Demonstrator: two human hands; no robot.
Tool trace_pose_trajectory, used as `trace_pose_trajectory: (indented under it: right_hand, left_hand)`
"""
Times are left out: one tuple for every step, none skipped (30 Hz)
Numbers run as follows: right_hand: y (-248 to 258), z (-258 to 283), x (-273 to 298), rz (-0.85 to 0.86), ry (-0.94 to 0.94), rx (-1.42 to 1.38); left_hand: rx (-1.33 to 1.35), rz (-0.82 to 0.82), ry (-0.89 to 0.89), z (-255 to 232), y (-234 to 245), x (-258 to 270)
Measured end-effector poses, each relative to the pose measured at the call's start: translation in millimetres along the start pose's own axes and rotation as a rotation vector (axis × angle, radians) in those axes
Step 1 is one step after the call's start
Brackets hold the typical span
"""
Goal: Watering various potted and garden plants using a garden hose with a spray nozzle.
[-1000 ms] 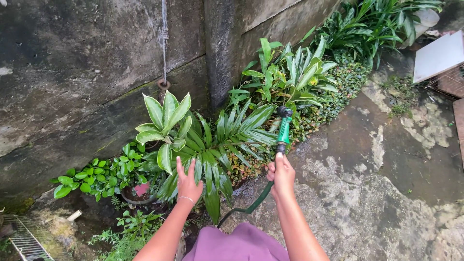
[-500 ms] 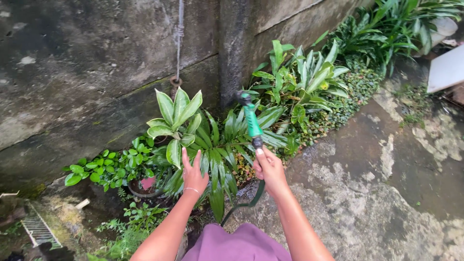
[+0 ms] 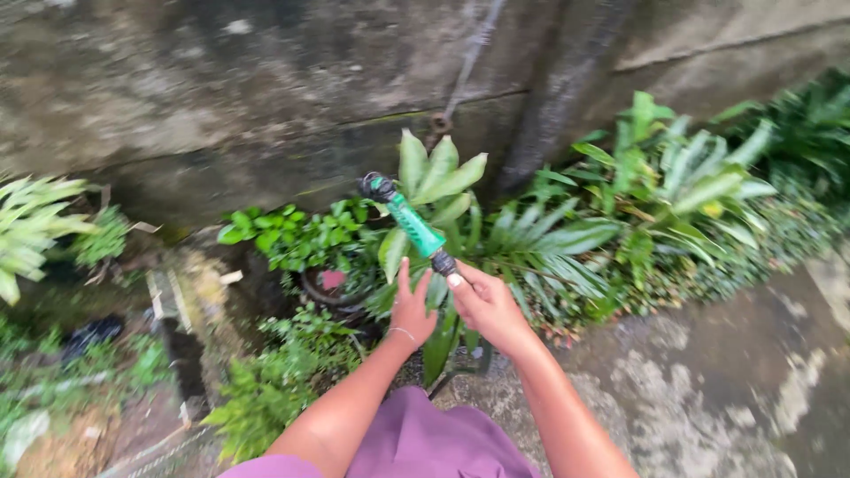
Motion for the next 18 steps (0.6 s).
trace_pose_trajectory:
  right_hand:
    - [-7, -7, -6, 0.038, -0.012, 0.001]
    - [-11, -12, -12, 0.024, 0.018, -0.004]
    - [-15, -16, -19, 0.009, 0.044, -0.003]
    - [-26, -10, -23, 0.046, 0.030, 0.002]
    - [-33, -6, -27, -0.014, 0.014, -0.014]
    - [-40, -2, -30, -0.075, -0.002, -0.029]
    - [-47, -2, -36, -0.041, -0.012, -0.023]
    - [-52, -1, -42, -0.045, -0.018, -0.053]
    - [-55, -2, -48, -0.049, -0.025, -0.085]
    - [-60, -5, -55, -0.015, -0.035, -0.080]
    - [-65, -7, -61, 0.022, -0.053, -0.059]
    - [-71, -10, -67, 0.059, -0.071, -0.038]
    - [-79, -2, -64, 0.090, -0.084, -0.033]
    - [-89, 4, -61, 0.160, -0.149, 0.005]
    - [-100, 10, -57, 0.228, -0.209, 0.041]
    - [-94, -7, -59, 0.257, -0.218, 0.046]
    - [-90, -27, -62, 0.364, -0.285, 0.094]
    - [-87, -47, -64, 0.470, -0.351, 0.144]
  left_hand:
    - [0.004, -0.020, 0.035, 4, 7, 5]
    - [0.016, 0.007, 0.047, 6, 12, 11]
    - [0.037, 0.034, 0.059, 7, 16, 16]
    - [0.047, 0.015, 0.093, 13, 21, 20]
    - [0.081, 0.025, 0.096, 18, 23, 25]
    - [0.115, 0.033, 0.098, 23, 26, 30]
    - [0.124, 0.012, 0.127, 29, 32, 37]
    - [0.158, 0.023, 0.140, 34, 36, 43]
    - [0.191, 0.033, 0.151, 38, 39, 50]
    - [0.199, 0.011, 0.178, 59, 21, 49]
    - [0.216, 0.014, 0.193, 78, 1, 49]
    - [0.233, 0.018, 0.208, 97, -19, 49]
    - [0.242, 0.000, 0.236, 104, -20, 56]
    - [0.276, -0.018, 0.216, 108, -22, 63]
    - [0.307, -0.038, 0.192, 114, -21, 70]
    - [0.312, -0.057, 0.216, 120, -24, 76]
    - [0.333, -0.062, 0.211, 125, -26, 81]
    - [0.353, -0.068, 0.206, 130, -28, 84]
Point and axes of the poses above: each hand's wrist, its own x-axis away from the middle knuckle, its own y-axis out of the back of the hand, z = x × y, the point moved 4 cm from there along -x, towards the middle knuckle, and after that the axes turned 12 degrees about -x, right-handed, at the moved point
